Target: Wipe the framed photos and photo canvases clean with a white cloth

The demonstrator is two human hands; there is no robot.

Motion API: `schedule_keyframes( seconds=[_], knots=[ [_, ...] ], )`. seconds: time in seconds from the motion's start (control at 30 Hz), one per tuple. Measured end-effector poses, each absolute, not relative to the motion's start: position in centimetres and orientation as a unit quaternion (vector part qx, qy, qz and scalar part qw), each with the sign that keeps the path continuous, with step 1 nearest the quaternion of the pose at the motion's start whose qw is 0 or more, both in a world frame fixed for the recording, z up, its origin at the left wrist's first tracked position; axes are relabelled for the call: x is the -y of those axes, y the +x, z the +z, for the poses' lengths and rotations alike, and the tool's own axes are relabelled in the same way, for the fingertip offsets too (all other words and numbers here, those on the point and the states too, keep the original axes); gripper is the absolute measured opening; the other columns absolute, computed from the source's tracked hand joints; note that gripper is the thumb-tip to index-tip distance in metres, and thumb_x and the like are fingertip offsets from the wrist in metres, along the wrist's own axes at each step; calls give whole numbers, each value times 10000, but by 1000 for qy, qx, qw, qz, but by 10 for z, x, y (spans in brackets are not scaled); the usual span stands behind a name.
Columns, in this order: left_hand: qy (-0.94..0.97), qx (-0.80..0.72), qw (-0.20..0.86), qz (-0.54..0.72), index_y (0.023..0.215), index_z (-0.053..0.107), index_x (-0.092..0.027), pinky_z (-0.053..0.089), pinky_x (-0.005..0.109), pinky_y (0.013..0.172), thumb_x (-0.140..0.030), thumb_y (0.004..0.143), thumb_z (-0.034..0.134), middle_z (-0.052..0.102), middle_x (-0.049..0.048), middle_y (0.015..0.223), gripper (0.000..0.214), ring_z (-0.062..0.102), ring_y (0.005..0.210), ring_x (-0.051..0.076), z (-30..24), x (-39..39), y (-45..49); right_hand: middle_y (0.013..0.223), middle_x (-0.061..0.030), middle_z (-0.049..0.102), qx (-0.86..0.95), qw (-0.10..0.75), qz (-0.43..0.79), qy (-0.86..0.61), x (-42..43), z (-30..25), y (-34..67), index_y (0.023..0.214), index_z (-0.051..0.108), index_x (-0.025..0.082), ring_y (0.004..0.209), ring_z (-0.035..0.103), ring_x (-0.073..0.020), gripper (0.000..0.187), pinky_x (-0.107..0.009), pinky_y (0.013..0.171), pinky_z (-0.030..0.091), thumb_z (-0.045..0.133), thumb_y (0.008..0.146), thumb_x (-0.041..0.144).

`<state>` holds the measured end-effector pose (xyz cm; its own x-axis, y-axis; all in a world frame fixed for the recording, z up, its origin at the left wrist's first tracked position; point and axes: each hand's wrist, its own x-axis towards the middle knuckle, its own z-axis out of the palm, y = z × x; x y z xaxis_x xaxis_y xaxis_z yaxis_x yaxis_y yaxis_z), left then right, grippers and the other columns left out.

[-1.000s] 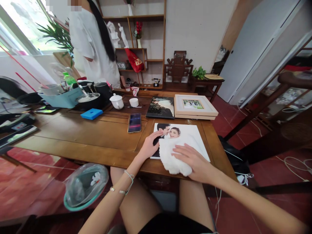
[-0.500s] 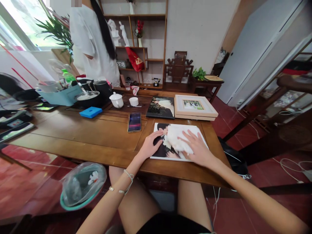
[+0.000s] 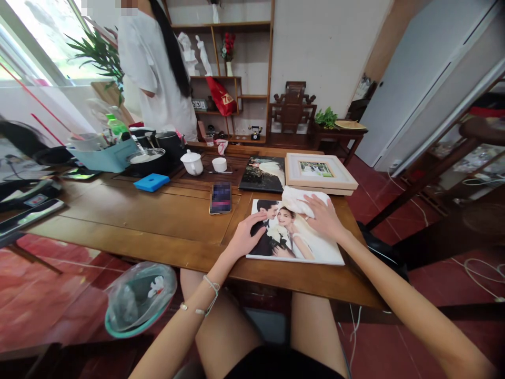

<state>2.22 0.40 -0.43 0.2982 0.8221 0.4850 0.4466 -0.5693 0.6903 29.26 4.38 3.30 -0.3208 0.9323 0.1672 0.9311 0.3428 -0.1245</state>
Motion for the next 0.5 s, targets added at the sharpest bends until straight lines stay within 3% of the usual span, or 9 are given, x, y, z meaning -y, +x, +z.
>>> schedule_keyframes(
  seconds=[0.13,0.33,0.5],
  knots=[
    [773,-413,221,427,1174,659,-157,405,442,1113,-185,887,552,636,126,1298,307,577,1240,243,-4,-4,23,1552,-93,349,831,117,18,-543,-11,30,283,1422,474,226,1452,205,-386,545,-702,1116,123,478,886,329],
    [779,-397,238,423,1204,636,-166,411,449,1106,-123,828,569,617,130,1321,385,556,1266,252,-10,-7,21,1601,-45,237,913,102,89,-386,75,33,271,1473,384,282,1483,83,-345,781,-683,1137,38,532,719,141],
    [778,-408,224,421,1196,638,-181,411,451,1108,-171,872,552,619,118,1323,336,557,1265,249,-9,-7,20,1539,-53,381,885,149,111,-428,37,34,277,1414,469,267,1462,219,-308,564,-652,1154,64,496,851,270]
  ],
)
